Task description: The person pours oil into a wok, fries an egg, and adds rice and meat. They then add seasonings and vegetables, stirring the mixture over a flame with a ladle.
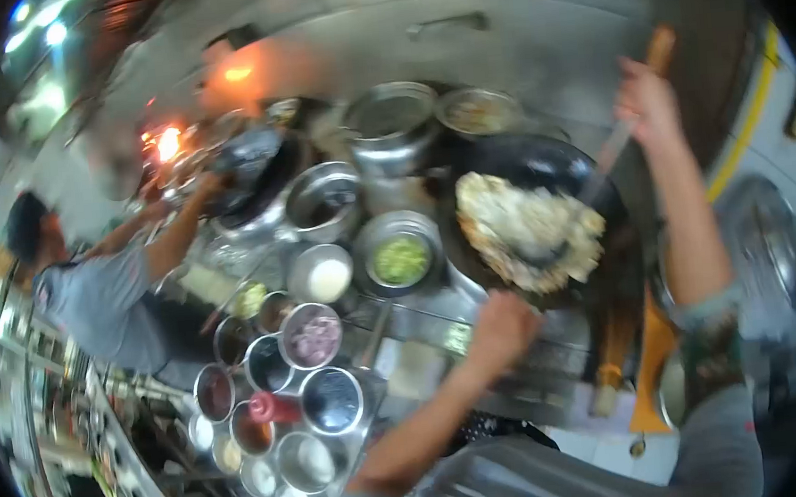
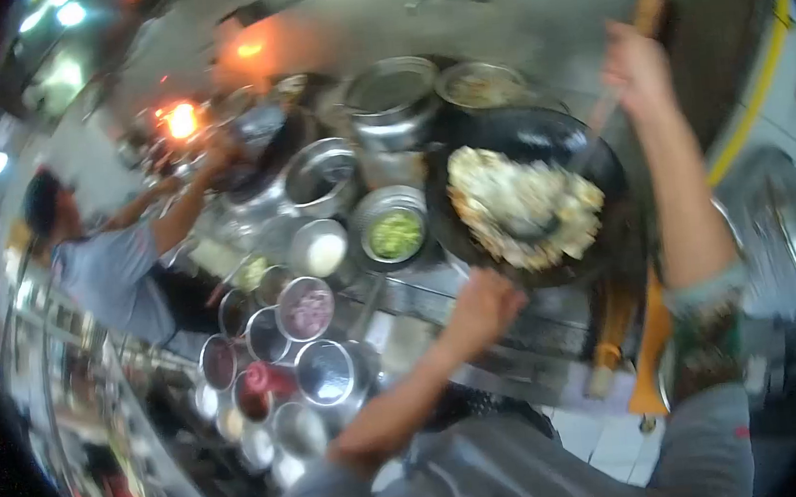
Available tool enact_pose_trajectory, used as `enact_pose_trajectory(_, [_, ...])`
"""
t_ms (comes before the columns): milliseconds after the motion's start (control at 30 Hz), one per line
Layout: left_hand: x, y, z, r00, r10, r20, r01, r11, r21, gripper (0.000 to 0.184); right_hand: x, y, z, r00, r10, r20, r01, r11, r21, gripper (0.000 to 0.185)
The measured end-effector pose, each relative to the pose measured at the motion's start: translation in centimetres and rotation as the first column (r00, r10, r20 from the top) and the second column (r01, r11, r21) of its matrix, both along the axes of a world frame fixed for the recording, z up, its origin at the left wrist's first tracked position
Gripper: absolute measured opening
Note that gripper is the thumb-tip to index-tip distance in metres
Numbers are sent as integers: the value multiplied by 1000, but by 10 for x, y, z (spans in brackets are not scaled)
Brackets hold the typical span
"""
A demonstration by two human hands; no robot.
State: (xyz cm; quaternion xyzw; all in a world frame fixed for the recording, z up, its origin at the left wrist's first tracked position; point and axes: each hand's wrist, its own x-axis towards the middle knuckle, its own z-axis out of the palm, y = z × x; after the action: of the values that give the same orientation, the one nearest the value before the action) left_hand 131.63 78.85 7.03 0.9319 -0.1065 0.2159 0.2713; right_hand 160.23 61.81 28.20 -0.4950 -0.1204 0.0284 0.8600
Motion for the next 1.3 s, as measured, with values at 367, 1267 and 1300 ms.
enact_pose_trajectory(367, [-84, -10, -30, 998, 2, -61, -9, 993, -116, 17, -96, -19, -11, 951, -201, 235, 200, 979, 28, 30])
enact_pose_trajectory(1267, [-6, -2, 14, 999, -26, -40, 24, 999, -35, 20, -21, 20, 13, 992, -126, -1, 125, 984, -125, 20])
enact_pose_trajectory(1300, [-9, -8, 29, 998, -35, -44, 34, 999, -36, 20, -34, 11, 28, 993, -117, 1, 116, 985, -130, 17])
